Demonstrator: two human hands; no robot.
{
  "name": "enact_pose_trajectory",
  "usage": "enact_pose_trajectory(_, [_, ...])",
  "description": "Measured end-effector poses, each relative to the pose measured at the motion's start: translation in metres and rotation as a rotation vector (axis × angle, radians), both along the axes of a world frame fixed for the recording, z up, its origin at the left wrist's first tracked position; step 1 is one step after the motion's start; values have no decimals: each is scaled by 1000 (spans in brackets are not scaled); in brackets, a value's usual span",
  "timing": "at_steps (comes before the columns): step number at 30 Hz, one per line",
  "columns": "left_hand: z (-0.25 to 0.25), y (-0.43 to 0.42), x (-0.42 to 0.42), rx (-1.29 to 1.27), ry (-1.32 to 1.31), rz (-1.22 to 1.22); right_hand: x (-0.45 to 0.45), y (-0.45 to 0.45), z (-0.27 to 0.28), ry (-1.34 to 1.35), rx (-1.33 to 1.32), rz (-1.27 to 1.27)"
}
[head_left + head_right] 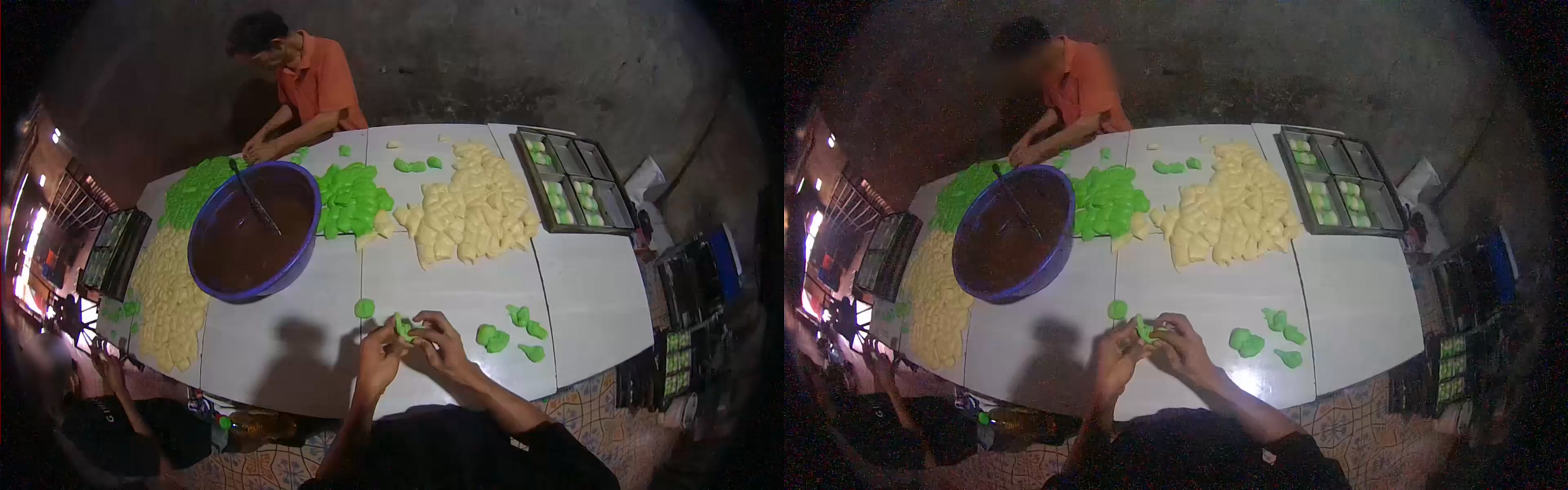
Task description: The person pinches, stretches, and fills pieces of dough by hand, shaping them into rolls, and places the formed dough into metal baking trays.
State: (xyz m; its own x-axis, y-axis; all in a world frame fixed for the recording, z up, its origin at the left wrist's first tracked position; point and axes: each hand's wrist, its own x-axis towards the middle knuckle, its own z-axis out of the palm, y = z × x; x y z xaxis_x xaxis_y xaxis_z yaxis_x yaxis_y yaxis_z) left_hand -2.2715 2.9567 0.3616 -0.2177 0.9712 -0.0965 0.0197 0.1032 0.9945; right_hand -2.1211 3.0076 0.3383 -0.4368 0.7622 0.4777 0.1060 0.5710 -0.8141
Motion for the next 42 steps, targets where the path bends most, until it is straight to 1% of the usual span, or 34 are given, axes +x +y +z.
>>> enact_pose_trajectory(1, [-10,-4,3,78,55,-3,8,-1,7,21,-135,41])
enact_pose_trajectory(3, [4,-10,10,95,54,-42,6,-5,6,464,-405,12])
enact_pose_trajectory(4, [9,-12,13,106,53,-59,12,-4,7,454,-414,-18])
enact_pose_trajectory(7, [2,-17,20,100,-182,-84,25,-7,19,179,-193,38])
enact_pose_trajectory(8, [-1,-18,20,47,-152,-107,20,-20,39,114,-82,-32])
enact_pose_trajectory(11, [-8,-23,31,-74,-387,-9,29,-28,18,13,-233,-14])
enact_pose_trajectory(12, [6,-24,45,-46,-434,145,33,-24,13,-10,-259,-2])
enact_pose_trajectory(13, [-2,-25,46,-34,-277,102,35,-26,11,5,-350,-15])
enact_pose_trajectory(15, [-37,-27,43,-6,37,13,36,-29,15,39,-532,-44])
enact_pose_trajectory(16, [-53,-26,37,138,206,-77,36,-29,7,87,-571,4])
enact_pose_trajectory(19, [-31,-24,41,235,-239,-118,48,-14,0,127,-1087,232])
enact_pose_trajectory(20, [-30,-27,40,145,-366,-159,53,-9,-1,87,-1218,394])
enact_pose_trajectory(21, [-13,-29,44,198,-422,-166,54,-4,-3,44,-1344,561])
enact_pose_trajectory(23, [-28,-25,42,254,-280,17,48,-2,-12,-31,-812,340])
enact_pose_trajectory(25, [-36,-19,36,156,-291,215,39,6,-22,-158,-420,39])
enact_pose_trajectory(26, [-39,-16,34,101,-296,312,39,12,-49,-157,-477,-2])
enact_pose_trajectory(27, [-51,-13,30,207,-218,376,44,20,-79,-231,-540,33])
enact_pose_trajectory(29, [-59,-16,17,127,-200,459,47,33,-87,-186,-554,10])
enact_pose_trajectory(31, [-64,-20,7,109,-148,495,30,60,-62,-165,-404,-22])
enact_pose_trajectory(32, [-67,-21,3,100,-119,513,17,84,-52,-264,-391,10])
enact_pose_trajectory(33, [-81,-24,1,79,-190,510,1,108,-34,-307,-262,16])
enact_pose_trajectory(34, [-100,-24,-2,58,-257,504,-19,136,-44,-261,-3,-8])
enact_pose_trajectory(35, [-110,-20,-5,38,-323,496,-36,168,-50,-303,-100,46])
enact_pose_trajectory(36, [-93,-15,-1,-5,-287,491,-57,197,-58,-284,62,0])
enact_pose_trajectory(37, [-95,-9,0,19,-299,482,-79,210,-43,-313,-95,-116])
enact_pose_trajectory(39, [-102,-3,1,76,-325,462,-116,236,-50,-561,112,-294])
enact_pose_trajectory(42, [-108,6,-2,97,-392,495,-134,251,-70,-645,131,-329])
